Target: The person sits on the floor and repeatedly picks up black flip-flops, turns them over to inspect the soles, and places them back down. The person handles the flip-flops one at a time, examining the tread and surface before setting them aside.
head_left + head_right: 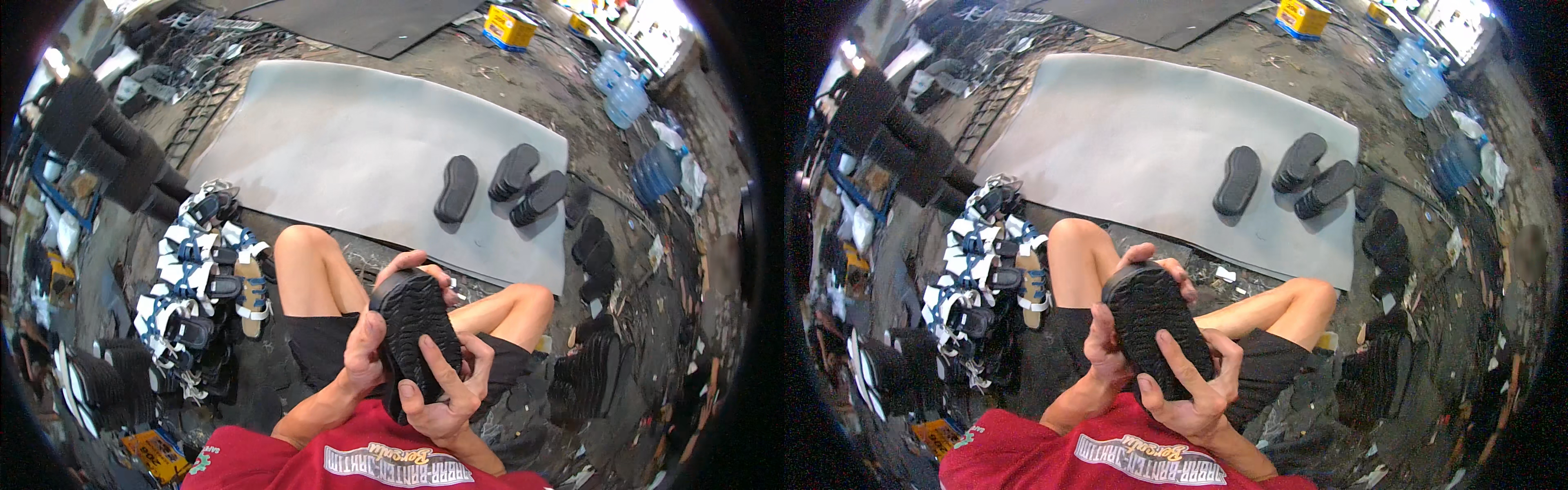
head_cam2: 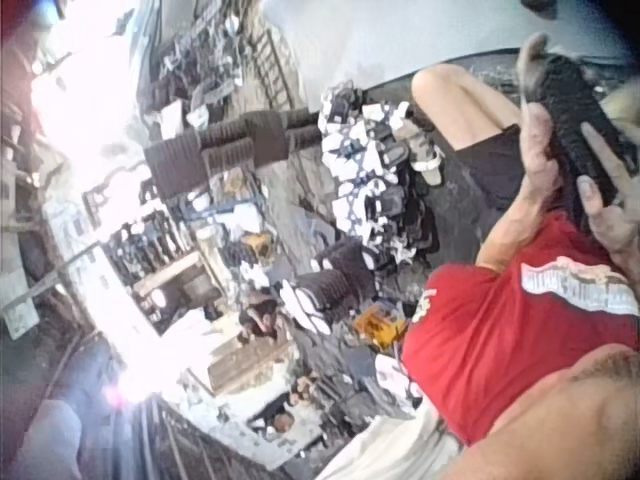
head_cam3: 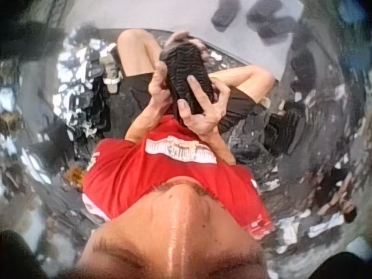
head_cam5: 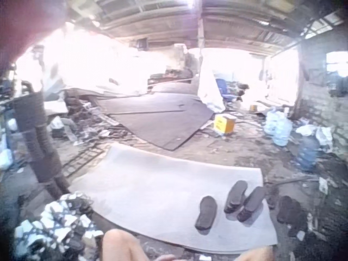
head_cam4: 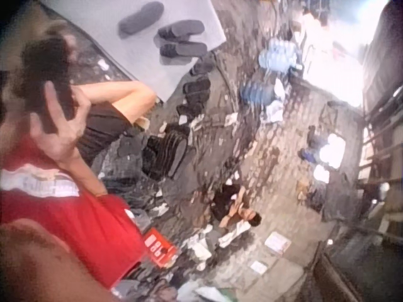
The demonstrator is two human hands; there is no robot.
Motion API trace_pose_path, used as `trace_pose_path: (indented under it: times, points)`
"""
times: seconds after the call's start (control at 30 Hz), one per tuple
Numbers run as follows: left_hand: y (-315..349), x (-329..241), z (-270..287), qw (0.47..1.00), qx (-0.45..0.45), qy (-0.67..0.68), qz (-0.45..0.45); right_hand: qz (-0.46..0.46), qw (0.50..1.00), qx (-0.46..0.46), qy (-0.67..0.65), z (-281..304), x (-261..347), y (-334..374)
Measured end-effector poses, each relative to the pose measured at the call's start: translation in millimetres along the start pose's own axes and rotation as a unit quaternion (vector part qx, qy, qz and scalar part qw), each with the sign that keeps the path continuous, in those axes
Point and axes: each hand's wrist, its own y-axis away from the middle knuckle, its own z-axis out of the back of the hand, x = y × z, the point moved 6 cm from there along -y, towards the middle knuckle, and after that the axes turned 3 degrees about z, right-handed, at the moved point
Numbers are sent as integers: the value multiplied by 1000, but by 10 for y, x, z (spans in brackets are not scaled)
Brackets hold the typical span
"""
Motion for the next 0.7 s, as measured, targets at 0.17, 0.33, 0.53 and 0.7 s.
trace_pose_path:
  times: [0.17,0.33,0.53,0.7]
  points:
    - [52,45,59,999,-29,8,-27,-4,1000,1,20,8,-31,-33]
    - [23,70,3,997,-64,-5,-52,-6,999,-25,33,53,-64,5]
    - [-66,32,-145,993,-50,-81,-73,-9,999,5,-46,10,-134,31]
    - [-83,7,-38,991,-82,-83,-63,-41,979,126,-153,16,-275,-59]
